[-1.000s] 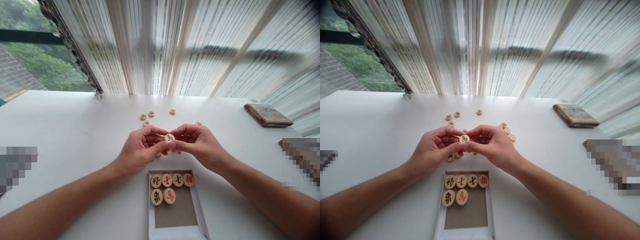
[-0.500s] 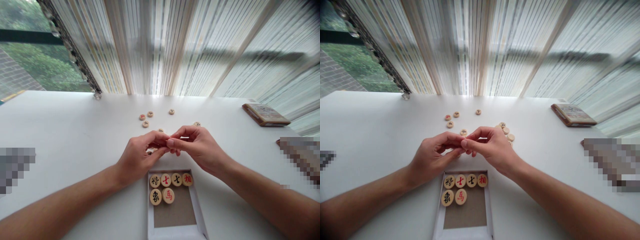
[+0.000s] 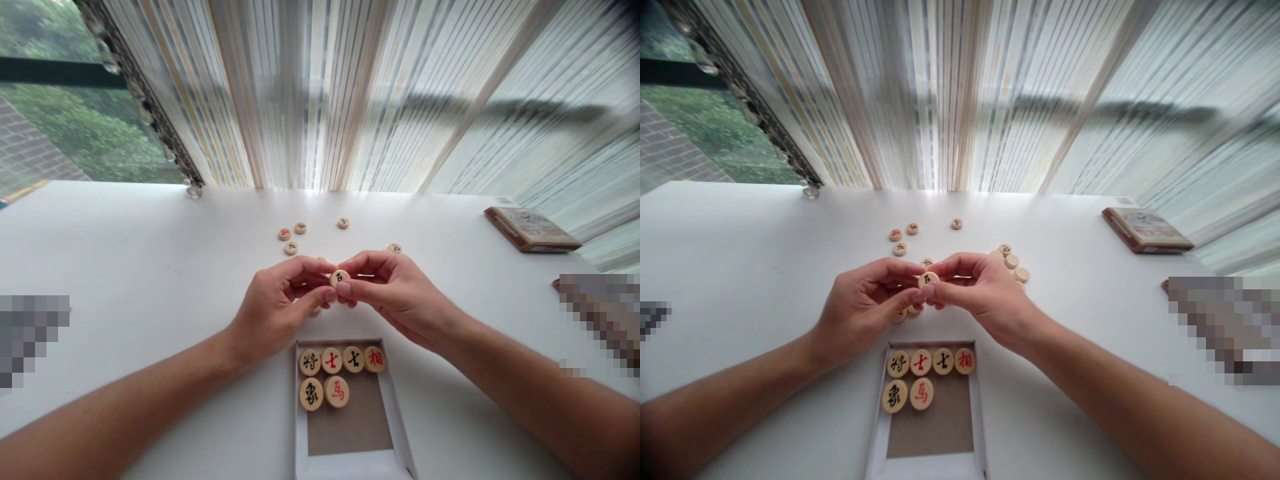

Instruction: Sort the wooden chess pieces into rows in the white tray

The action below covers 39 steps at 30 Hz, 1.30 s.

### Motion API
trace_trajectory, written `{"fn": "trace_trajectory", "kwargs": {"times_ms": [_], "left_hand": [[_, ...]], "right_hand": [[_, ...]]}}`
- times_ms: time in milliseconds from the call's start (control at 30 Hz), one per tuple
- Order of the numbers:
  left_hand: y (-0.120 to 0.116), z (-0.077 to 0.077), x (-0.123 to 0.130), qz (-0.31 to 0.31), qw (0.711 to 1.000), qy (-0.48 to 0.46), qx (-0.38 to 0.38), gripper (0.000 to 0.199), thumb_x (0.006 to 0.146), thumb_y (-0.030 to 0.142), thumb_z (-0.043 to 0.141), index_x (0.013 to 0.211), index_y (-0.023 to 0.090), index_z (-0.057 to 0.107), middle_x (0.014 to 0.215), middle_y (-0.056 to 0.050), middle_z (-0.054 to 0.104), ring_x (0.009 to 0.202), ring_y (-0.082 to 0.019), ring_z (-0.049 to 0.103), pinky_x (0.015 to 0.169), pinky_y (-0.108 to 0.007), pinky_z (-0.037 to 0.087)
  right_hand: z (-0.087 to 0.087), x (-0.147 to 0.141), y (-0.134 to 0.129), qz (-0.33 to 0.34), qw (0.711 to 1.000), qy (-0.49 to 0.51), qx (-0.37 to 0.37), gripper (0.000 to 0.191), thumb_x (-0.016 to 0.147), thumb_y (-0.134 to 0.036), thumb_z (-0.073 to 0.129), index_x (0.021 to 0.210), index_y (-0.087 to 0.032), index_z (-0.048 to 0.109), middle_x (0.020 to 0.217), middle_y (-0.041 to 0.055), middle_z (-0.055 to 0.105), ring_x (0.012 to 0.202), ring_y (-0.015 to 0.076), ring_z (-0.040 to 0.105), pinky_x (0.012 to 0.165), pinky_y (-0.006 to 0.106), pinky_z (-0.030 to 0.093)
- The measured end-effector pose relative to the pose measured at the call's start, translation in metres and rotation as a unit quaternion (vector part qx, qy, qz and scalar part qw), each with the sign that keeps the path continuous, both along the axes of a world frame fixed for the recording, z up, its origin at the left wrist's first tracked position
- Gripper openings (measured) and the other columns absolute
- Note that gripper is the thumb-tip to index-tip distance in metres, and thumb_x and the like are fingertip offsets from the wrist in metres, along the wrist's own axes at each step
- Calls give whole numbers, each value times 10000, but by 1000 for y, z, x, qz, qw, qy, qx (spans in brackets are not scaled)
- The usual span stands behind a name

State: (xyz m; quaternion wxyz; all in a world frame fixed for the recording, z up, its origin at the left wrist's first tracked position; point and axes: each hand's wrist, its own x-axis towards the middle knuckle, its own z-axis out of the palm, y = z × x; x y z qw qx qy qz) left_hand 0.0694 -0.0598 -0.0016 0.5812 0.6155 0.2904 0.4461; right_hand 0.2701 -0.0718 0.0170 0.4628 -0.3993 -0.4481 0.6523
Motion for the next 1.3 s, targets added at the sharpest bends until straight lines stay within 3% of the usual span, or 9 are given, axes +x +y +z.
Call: {"fn": "trace_trajectory", "kwargs": {"times_ms": [167, 333, 467, 633, 733, 1000, 1300], "left_hand": [[-2, -2, 0, -4, 997, 20, 71, 186, 963, 203, 794, 1137, 138, 788, 989, -99, 853, 818, -159, 814, 766, -228, 664], [-2, -2, 0, -23, 994, 21, 108, 174, 972, 152, 766, 1145, 154, 784, 959, -73, 854, 837, -157, 824, 800, -224, 669], [-1, -1, 0, -26, 995, 9, 96, 198, 941, 147, 802, 1134, 139, 760, 949, -80, 857, 868, -185, 837, 843, -261, 679], [0, -2, -2, -7, 998, -8, 65, 213, 912, 167, 843, 1111, 134, 773, 937, -83, 854, 832, -188, 836, 764, -245, 673], [0, -3, -2, -4, 998, -10, 56, 221, 909, 168, 847, 1118, 134, 783, 948, -88, 857, 828, -183, 834, 735, -228, 667], [-2, -3, 0, 10, 996, 11, 92, 179, 921, 145, 821, 1100, 148, 811, 1005, -92, 856, 891, -176, 832, 776, -214, 679], [-1, -3, -3, 28, 996, 4, 84, 209, 880, 95, 845, 1077, 165, 826, 1010, -70, 862, 862, -158, 837, 797, -186, 686]], "right_hand": [[-4, -2, -2, -23, 999, -37, 9, 372, 567, -277, 1072, 763, -156, 780, 703, 20, 757, 654, 137, 697, 585, 233, 534], [-4, -2, -3, -18, 999, -28, 19, 330, 638, -335, 1046, 746, -152, 794, 669, 32, 758, 623, 131, 681, 572, 230, 531], [-2, -1, -3, -3, 1000, -10, 20, 294, 702, -357, 1018, 757, -154, 813, 669, 30, 757, 621, 118, 664, 587, 229, 522], [-3, 1, -1, 11, 1000, 0, 24, 261, 759, -356, 988, 842, -148, 853, 731, 47, 782, 677, 118, 684, 648, 235, 545], [-3, 1, -1, 14, 1000, 6, 22, 270, 717, -301, 1012, 887, -155, 860, 759, 41, 793, 689, 114, 691, 664, 229, 559], [-4, -3, -4, -22, 999, -20, 20, 336, 564, -212, 1069, 765, -156, 805, 693, 18, 765, 618, 107, 682, 564, 192, 550], [-3, 5, 0, 23, 999, 5, 23, 338, 605, -171, 1052, 894, -188, 876, 797, 49, 837, 715, 145, 774, 716, 241, 646]]}}
